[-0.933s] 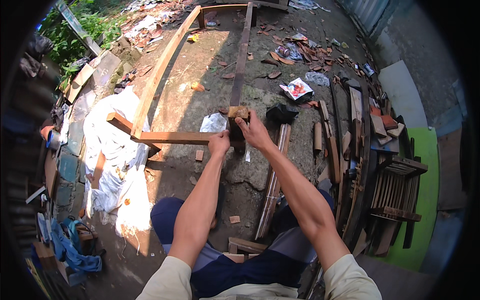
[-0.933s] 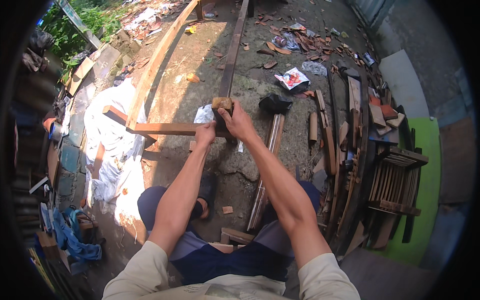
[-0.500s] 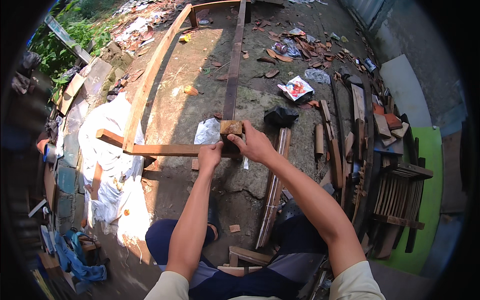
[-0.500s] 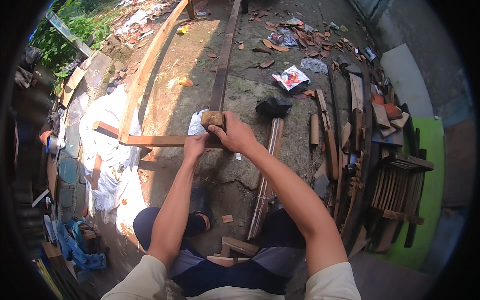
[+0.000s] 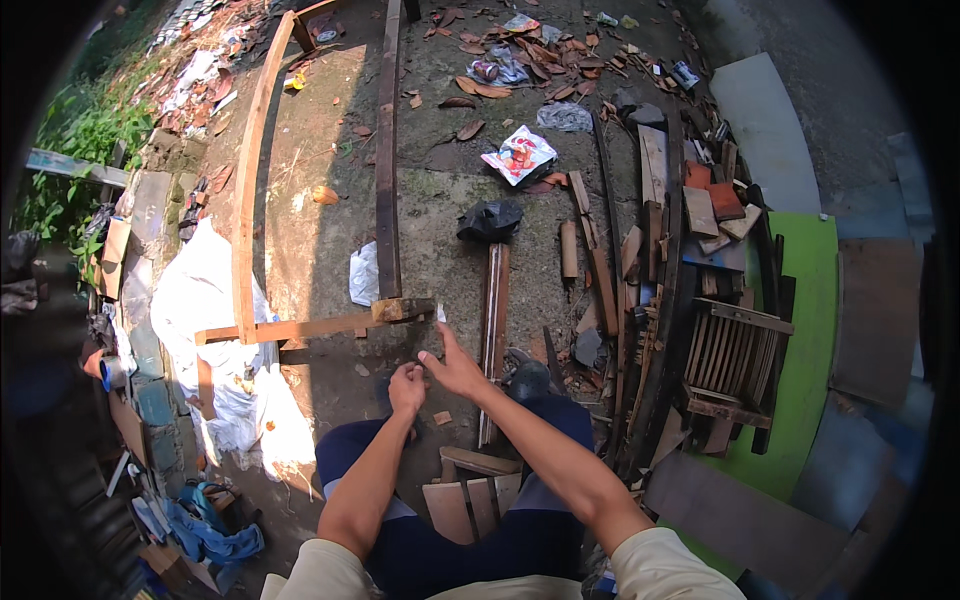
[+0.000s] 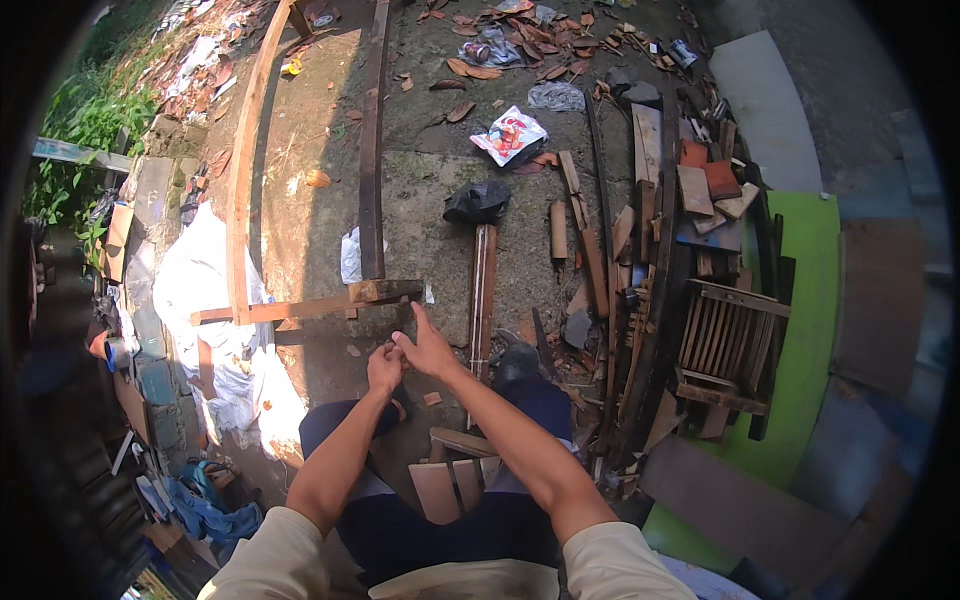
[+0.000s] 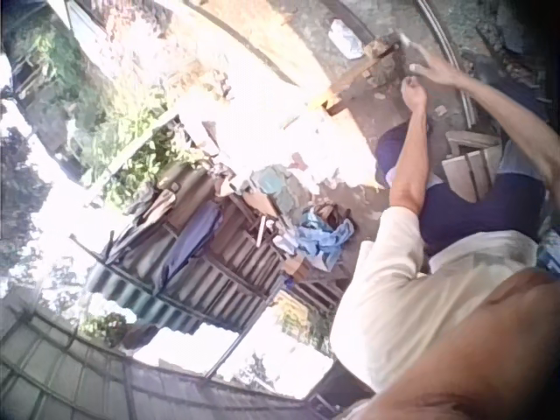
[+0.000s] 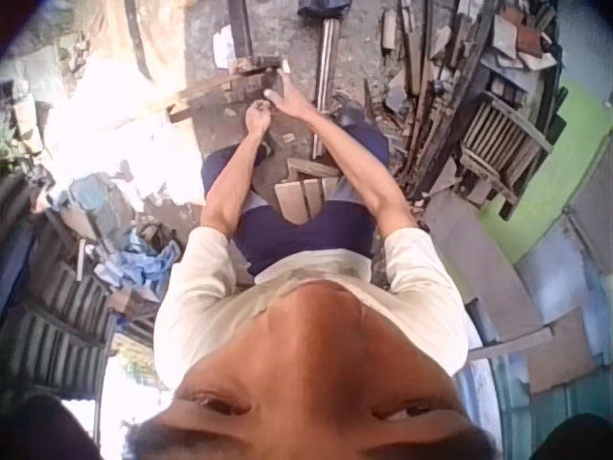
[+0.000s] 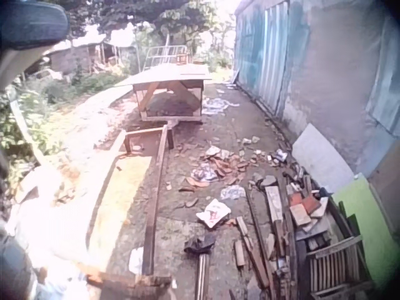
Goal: The person assembles a rectangular wooden frame by aligning two long planks with two shorter cross pieces. They then use a hammer and nails to fasten the joints together.
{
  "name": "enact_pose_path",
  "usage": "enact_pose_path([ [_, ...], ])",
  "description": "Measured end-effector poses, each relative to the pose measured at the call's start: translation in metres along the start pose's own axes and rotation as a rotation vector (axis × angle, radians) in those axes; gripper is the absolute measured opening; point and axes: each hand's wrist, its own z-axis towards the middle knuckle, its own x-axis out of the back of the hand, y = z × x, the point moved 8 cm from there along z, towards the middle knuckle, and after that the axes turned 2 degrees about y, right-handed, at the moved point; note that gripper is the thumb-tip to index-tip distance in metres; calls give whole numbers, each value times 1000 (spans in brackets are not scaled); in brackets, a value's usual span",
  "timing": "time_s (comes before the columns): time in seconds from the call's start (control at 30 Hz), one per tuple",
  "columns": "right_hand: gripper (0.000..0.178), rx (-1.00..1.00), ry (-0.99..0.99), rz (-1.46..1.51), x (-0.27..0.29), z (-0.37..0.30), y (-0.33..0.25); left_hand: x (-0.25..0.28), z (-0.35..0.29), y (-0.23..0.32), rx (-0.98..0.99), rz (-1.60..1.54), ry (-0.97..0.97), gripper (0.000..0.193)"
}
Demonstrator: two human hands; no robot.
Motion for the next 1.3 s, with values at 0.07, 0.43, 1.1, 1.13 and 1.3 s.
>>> enact_pose_path([
  [0.07, 77, -207, -44, 236, 18, -73, 18, -4, -98, 54, -140, 221, -87, 32],
  [0.43, 51, -557, 191, 630, 233, -335, -72, -46, -392, 249, -275, 91, -385, 54],
  [1.1, 43, -355, 91, 272, 469, -58, -271, -40, -245, 572, -207, -178, -521, 48],
  [1.13, 43, -362, 124, 279, 484, -44, -274, -38, -239, 596, -250, -221, -470, 35],
  [1.3, 42, -443, 98, 251, 534, 14, -304, -28, -207, 688, -280, -338, -366, 37],
])
